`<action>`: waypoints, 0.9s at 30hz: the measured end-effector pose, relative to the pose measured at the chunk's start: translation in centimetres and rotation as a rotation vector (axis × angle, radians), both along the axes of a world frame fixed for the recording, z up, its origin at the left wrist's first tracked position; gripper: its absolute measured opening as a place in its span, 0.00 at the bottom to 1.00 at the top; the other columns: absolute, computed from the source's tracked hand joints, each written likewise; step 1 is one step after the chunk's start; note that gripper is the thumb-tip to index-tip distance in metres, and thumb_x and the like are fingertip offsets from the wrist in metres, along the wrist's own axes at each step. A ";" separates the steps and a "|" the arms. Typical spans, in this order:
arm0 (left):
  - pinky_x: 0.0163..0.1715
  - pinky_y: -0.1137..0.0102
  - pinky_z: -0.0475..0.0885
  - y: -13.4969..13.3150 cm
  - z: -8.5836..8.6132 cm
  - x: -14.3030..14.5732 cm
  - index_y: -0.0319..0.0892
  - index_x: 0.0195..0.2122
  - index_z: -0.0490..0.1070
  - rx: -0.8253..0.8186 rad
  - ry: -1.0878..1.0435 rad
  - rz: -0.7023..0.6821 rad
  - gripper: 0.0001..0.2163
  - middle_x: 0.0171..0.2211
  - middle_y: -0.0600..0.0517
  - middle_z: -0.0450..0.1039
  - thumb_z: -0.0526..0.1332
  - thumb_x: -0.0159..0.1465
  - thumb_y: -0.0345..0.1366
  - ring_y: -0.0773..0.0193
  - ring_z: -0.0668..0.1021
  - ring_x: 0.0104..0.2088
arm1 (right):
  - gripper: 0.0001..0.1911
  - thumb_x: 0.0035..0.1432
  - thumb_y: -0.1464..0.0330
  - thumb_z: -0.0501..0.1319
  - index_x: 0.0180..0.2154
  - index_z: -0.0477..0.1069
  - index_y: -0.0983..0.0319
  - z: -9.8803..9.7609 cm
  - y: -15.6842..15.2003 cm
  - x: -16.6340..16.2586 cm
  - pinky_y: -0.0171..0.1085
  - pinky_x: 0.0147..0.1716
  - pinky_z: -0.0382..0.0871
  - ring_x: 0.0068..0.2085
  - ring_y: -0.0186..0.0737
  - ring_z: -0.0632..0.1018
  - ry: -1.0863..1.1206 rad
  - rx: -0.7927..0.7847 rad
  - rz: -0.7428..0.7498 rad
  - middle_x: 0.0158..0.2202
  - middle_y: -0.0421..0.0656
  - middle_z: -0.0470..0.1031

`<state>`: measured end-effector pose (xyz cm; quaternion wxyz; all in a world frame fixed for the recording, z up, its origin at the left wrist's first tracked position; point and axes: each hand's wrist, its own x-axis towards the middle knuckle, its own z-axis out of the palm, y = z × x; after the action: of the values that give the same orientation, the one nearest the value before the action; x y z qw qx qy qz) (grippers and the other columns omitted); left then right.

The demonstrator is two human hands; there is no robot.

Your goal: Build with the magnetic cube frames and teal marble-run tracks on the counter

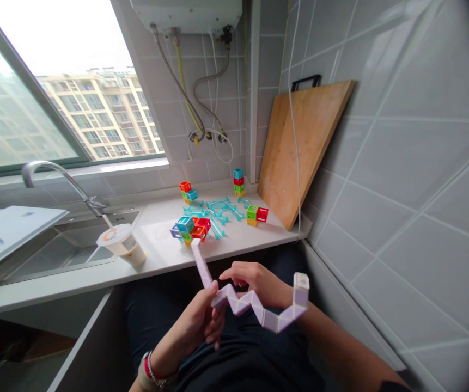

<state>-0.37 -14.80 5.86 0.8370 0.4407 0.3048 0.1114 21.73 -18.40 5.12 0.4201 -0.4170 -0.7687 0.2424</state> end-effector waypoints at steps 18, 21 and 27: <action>0.30 0.60 0.85 0.6 2.2 0.4 0.39 0.38 0.75 0.332 -0.143 0.510 0.19 0.37 0.46 0.79 0.68 0.62 0.52 0.49 0.83 0.41 | 0.17 0.67 0.54 0.63 0.46 0.76 0.62 -3.1 -1.3 1.7 0.29 0.17 0.62 0.23 0.28 0.70 1.073 -0.213 -0.291 0.38 0.44 0.78; 0.35 0.59 0.85 0.6 2.2 0.3 0.45 0.46 0.69 0.228 -0.226 0.529 0.19 0.42 0.47 0.82 0.70 0.62 0.49 0.51 0.85 0.43 | 0.16 0.66 0.55 0.65 0.43 0.76 0.62 -2.3 -0.8 0.8 0.31 0.19 0.70 0.23 0.31 0.74 0.961 -0.192 -0.301 0.38 0.45 0.80; 0.46 0.57 0.82 -0.2 0.8 1.6 0.44 0.55 0.65 0.236 -0.225 0.722 0.27 0.47 0.44 0.82 0.75 0.59 0.40 0.47 0.85 0.49 | 0.14 0.66 0.58 0.66 0.47 0.75 0.59 -2.6 -1.0 -2.9 0.35 0.28 0.81 0.28 0.34 0.79 0.960 -0.126 -0.320 0.36 0.41 0.79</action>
<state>1.25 -14.99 6.71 0.7159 0.3833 0.3315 0.4803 18.84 -19.35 2.54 0.7319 -0.3956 -0.3994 0.3851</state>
